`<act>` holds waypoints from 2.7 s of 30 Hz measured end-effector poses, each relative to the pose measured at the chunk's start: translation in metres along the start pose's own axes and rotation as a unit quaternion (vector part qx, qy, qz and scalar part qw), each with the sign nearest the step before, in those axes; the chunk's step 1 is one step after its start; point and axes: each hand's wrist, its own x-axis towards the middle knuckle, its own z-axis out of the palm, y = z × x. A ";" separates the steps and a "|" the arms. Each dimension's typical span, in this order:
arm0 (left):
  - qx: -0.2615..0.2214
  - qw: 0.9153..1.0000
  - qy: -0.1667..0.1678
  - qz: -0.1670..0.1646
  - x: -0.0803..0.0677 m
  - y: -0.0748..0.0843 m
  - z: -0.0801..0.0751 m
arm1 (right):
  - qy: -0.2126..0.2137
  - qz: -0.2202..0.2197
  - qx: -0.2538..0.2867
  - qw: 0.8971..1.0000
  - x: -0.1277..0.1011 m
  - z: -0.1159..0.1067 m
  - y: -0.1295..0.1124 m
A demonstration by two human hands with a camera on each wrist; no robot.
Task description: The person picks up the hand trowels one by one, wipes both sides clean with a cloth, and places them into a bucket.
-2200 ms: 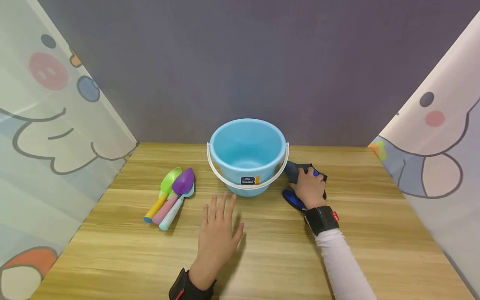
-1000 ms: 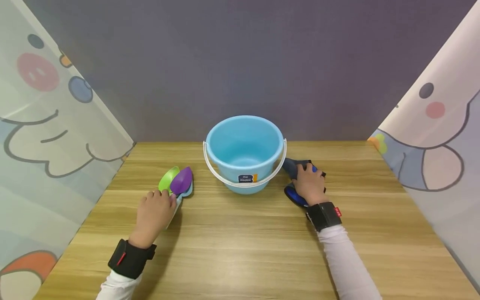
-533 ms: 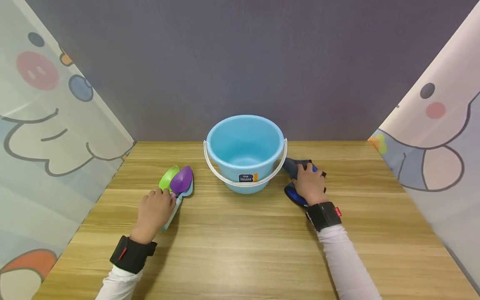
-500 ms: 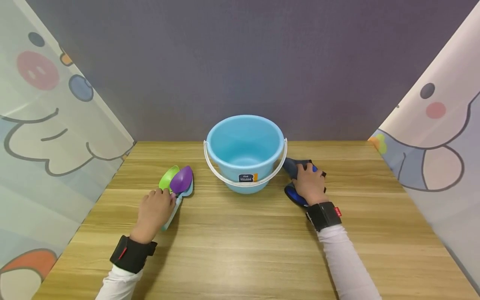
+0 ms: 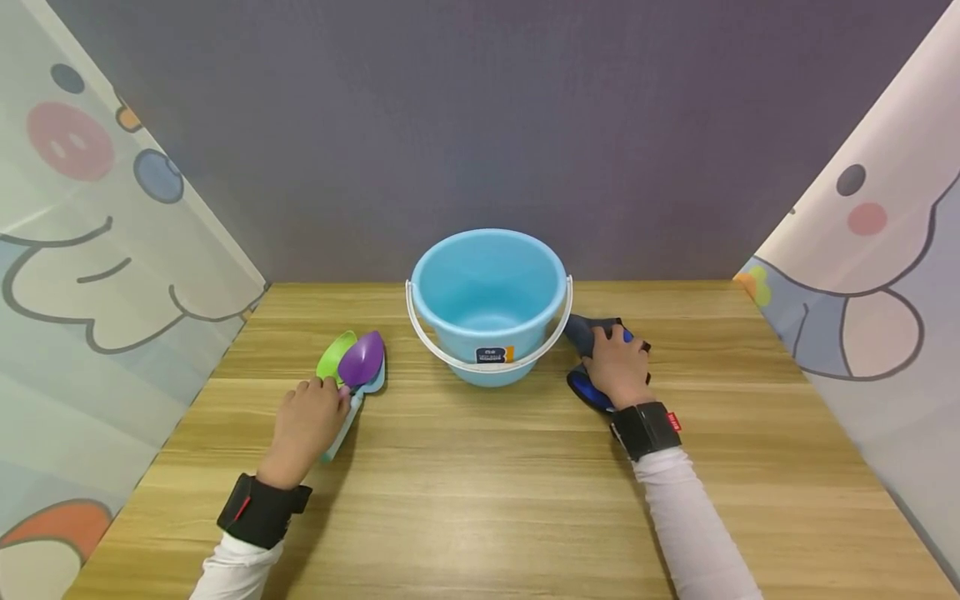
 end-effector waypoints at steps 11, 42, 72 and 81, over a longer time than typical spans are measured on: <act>-0.010 1.000 -0.009 -0.007 -0.001 0.000 0.000 | -0.009 0.013 0.031 0.999 -0.004 -0.005 -0.003; -0.209 0.974 -0.031 -0.078 0.012 0.016 -0.062 | -0.042 0.050 0.028 0.997 -0.001 -0.001 0.002; -0.277 0.960 -0.028 0.008 0.051 0.082 -0.117 | 0.019 -0.003 -0.021 1.000 -0.006 -0.005 -0.004; -0.263 0.963 0.024 0.057 0.064 0.110 -0.126 | 0.029 -0.015 -0.018 0.999 -0.008 0.001 -0.003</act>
